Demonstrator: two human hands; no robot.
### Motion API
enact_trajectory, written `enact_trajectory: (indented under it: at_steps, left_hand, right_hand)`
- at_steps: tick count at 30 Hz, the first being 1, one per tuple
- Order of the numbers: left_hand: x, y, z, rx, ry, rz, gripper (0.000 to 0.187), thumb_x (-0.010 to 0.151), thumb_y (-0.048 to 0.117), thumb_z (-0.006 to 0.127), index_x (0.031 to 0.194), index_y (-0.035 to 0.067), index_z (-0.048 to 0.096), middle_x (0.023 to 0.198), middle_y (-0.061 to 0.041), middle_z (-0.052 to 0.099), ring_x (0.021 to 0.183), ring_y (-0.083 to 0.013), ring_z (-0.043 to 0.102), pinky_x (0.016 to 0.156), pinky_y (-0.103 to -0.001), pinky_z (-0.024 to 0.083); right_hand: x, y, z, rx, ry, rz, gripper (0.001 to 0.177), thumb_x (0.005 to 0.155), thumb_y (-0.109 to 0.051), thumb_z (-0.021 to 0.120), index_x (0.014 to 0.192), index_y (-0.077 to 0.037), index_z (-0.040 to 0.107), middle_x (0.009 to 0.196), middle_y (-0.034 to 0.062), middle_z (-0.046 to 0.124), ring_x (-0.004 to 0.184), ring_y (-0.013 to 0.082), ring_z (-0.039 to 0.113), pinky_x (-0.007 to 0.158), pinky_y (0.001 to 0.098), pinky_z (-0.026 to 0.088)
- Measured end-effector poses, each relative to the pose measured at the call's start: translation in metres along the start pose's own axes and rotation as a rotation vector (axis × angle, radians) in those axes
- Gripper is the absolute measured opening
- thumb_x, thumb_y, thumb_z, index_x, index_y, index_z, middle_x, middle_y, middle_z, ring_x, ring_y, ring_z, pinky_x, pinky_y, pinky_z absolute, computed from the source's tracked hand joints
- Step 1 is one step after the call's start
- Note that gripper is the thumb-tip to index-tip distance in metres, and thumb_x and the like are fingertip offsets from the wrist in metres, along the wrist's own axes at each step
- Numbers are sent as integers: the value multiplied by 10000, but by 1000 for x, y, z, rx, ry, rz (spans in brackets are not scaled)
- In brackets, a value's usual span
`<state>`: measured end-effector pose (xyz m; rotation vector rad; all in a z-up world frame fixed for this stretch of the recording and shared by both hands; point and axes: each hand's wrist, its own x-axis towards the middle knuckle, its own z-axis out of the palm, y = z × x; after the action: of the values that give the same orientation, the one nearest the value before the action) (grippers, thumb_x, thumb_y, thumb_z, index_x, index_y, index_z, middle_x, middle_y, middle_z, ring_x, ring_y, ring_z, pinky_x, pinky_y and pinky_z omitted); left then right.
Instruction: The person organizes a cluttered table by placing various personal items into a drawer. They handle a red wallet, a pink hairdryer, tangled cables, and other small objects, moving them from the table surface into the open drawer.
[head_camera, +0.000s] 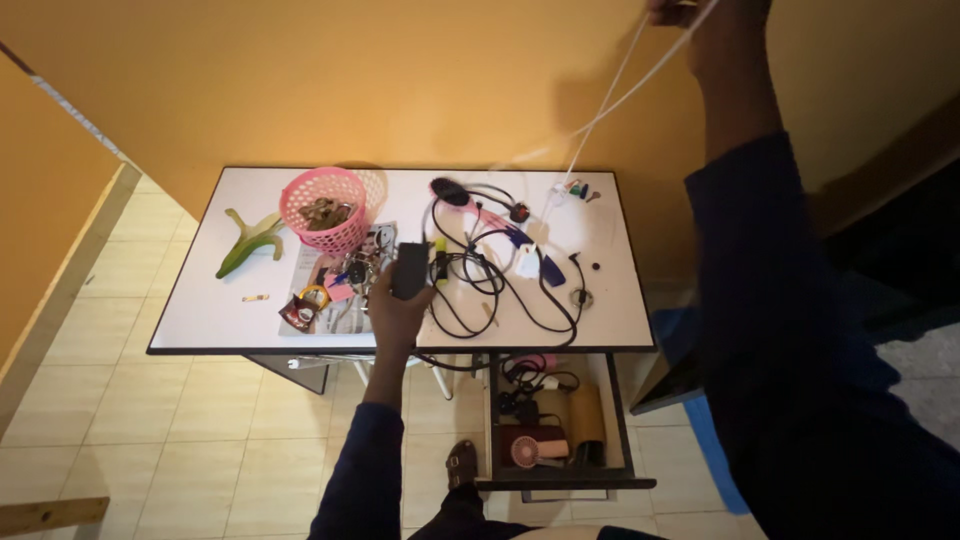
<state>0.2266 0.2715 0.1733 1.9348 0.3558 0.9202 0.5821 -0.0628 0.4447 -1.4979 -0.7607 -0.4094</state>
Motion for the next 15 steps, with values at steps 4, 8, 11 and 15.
enact_trajectory:
  at_steps: [4,8,11,15]
  left_hand:
    - [12,17,6,-441,-46,-387,531,761,82,763,1273,-12,663,862,-111,690,595,-154,592,511,-295,474]
    - [18,30,17,-523,-50,-427,559,786,58,762,1319,-2,607,859,-85,686,587,-109,592,478,-253,463]
    - [7,28,35,-527,-43,-456,619,784,66,761,1363,5,551,878,-61,688,588,-102,599,462,-247,471]
    - [-11,13,70,-629,-58,-620,635,813,74,749,1396,0,507,889,-44,668,575,-103,589,437,-247,468]
  right_hand:
    - [-23,-34,14,57,-10,173,413,1127,-434,494,923,-98,622,742,67,664,761,238,784,686,383,674]
    - [-46,-56,32,247,-14,224,406,1136,-440,530,966,-84,628,779,93,663,836,306,799,759,457,684]
    - [-50,-68,54,648,-294,287,416,1115,-431,487,1094,-52,656,897,151,712,941,330,760,876,500,649]
    - [-74,-79,104,781,-555,443,295,1099,-346,513,1102,-64,600,953,183,738,987,376,758,873,523,630]
